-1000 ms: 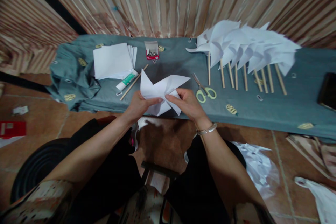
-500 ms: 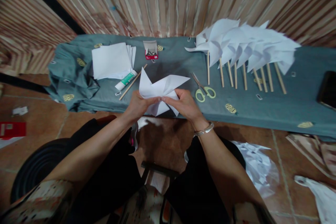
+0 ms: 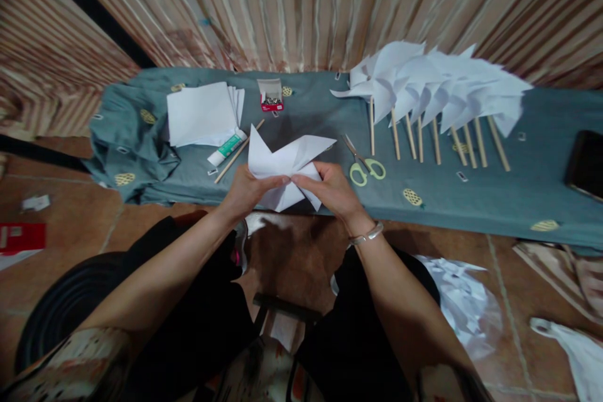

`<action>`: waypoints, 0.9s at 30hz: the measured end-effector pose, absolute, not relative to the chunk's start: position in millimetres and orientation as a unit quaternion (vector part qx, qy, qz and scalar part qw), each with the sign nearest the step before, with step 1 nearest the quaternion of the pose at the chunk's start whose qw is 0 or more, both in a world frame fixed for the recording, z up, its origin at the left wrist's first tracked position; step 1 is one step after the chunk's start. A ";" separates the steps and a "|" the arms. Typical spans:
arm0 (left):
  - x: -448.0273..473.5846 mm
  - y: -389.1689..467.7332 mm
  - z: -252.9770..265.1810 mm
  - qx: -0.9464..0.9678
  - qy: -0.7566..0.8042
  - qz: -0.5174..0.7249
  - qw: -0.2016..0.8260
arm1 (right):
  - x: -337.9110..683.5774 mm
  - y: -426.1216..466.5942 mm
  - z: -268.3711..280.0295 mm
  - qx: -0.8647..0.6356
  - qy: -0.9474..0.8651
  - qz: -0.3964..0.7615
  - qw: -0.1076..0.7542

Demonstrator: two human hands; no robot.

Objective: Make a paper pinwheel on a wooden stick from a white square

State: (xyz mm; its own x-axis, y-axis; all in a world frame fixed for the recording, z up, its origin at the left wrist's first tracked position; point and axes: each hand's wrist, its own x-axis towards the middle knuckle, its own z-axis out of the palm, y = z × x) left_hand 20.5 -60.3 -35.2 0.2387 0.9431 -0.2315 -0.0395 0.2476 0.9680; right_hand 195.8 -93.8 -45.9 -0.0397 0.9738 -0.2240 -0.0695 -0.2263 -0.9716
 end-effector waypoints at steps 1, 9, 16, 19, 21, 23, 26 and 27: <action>20.4 -60.4 -34.7 0.471 0.478 0.389 0.632 | 195.4 -93.9 -45.1 -0.529 -0.428 0.578 0.450; 21.1 -59.7 -32.4 0.449 0.469 0.402 0.645 | 194.7 -94.3 -43.0 -0.534 -0.439 0.567 0.448; 21.2 -57.0 -35.0 0.410 0.466 0.410 0.668 | 193.9 -92.3 -42.0 -0.545 -0.421 0.568 0.451; 21.8 -56.4 -34.1 0.383 0.449 0.412 0.694 | 191.8 -91.6 -38.8 -0.541 -0.394 0.584 0.459; 21.6 -56.6 -32.1 0.377 0.438 0.402 0.710 | 190.6 -91.3 -37.4 -0.534 -0.376 0.596 0.467; 20.5 -56.9 -29.8 0.390 0.435 0.382 0.716 | 189.9 -90.9 -37.3 -0.532 -0.359 0.602 0.475; 18.3 -56.3 -27.1 0.426 0.441 0.353 0.707 | 189.7 -90.1 -38.9 -0.529 -0.347 0.607 0.482; 17.8 -55.8 -26.6 0.437 0.445 0.347 0.700 | 189.7 -89.8 -39.5 -0.527 -0.347 0.607 0.483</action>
State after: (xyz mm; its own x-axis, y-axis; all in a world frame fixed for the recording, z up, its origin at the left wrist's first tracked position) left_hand 17.8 -55.8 -26.6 0.3633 0.8753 -0.3192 -0.0969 0.3763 0.9214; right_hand 189.7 -89.8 -39.5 0.0216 0.9523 -0.3043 -0.2212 -0.2923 -0.9304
